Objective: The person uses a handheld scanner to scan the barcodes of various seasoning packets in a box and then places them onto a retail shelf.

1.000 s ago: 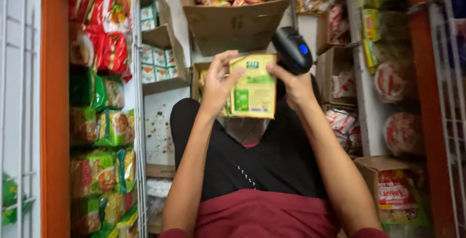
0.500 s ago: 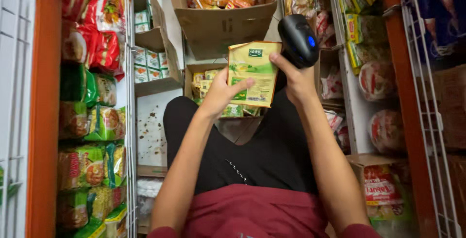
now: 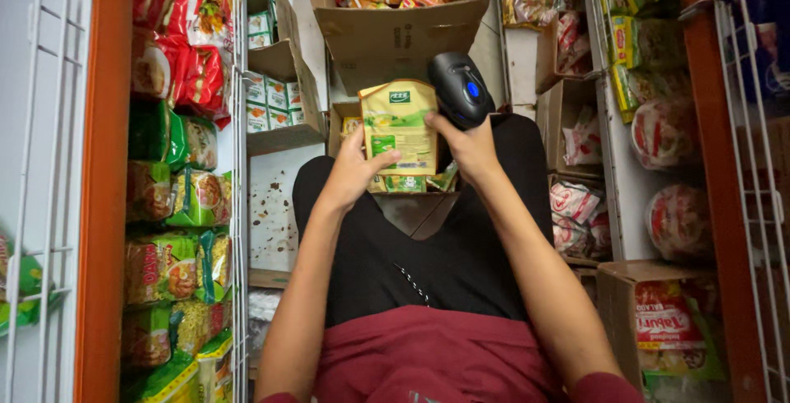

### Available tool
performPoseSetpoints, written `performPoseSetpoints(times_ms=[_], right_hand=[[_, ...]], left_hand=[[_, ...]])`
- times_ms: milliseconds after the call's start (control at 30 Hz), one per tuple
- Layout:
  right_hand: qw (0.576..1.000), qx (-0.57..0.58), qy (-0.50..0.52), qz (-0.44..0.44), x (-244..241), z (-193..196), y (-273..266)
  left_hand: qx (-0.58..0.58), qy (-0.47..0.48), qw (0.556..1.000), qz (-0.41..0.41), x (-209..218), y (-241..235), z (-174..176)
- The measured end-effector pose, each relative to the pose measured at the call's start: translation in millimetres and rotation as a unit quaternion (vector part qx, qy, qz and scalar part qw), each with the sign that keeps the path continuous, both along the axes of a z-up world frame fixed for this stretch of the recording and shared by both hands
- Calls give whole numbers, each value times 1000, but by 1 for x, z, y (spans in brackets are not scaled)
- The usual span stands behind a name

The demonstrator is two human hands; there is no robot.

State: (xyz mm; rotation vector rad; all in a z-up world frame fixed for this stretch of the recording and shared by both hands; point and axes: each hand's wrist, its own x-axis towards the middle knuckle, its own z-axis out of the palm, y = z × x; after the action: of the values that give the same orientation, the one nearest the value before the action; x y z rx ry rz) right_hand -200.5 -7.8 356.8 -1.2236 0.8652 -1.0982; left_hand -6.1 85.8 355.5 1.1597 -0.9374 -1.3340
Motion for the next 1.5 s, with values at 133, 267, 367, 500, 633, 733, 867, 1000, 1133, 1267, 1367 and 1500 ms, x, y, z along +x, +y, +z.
performPoseSetpoints(times_ms=[133,267,367,500,633,733,867,1000,1133,1267,1367,1500], right_hand=[[1000,14,-7,-11,5,-3,-1],[998,-16,56,-11,4,12,-7],[982,-93,161,-35,-6,32,1],[960,-115,254,18,-19,49,30],[955,-67,285,45,-28,50,51],[955,-37,289,47,-35,46,59],[957,-32,283,56,-42,43,61],[960,-22,272,67,-43,38,65],[968,0,239,70,-43,29,65],[991,78,109,-3,-38,33,57],[991,114,-8,-70,-35,52,49],[985,20,-83,-150,-47,79,43]], left_hand=[[-6,6,1000,0,3,-4,1],[6,-12,999,32,4,-12,9],[-7,3,995,96,5,-20,13],[-71,5,987,143,9,-31,11],[-82,-18,983,162,7,-36,5],[-80,23,983,165,4,-39,1],[-63,53,984,160,0,-40,2],[-79,22,983,162,-5,-42,1],[-75,-9,984,164,-9,-40,2],[-44,-80,982,165,-35,-39,8],[-88,-266,951,133,-80,-31,24],[-177,-287,938,79,-135,-34,62]])
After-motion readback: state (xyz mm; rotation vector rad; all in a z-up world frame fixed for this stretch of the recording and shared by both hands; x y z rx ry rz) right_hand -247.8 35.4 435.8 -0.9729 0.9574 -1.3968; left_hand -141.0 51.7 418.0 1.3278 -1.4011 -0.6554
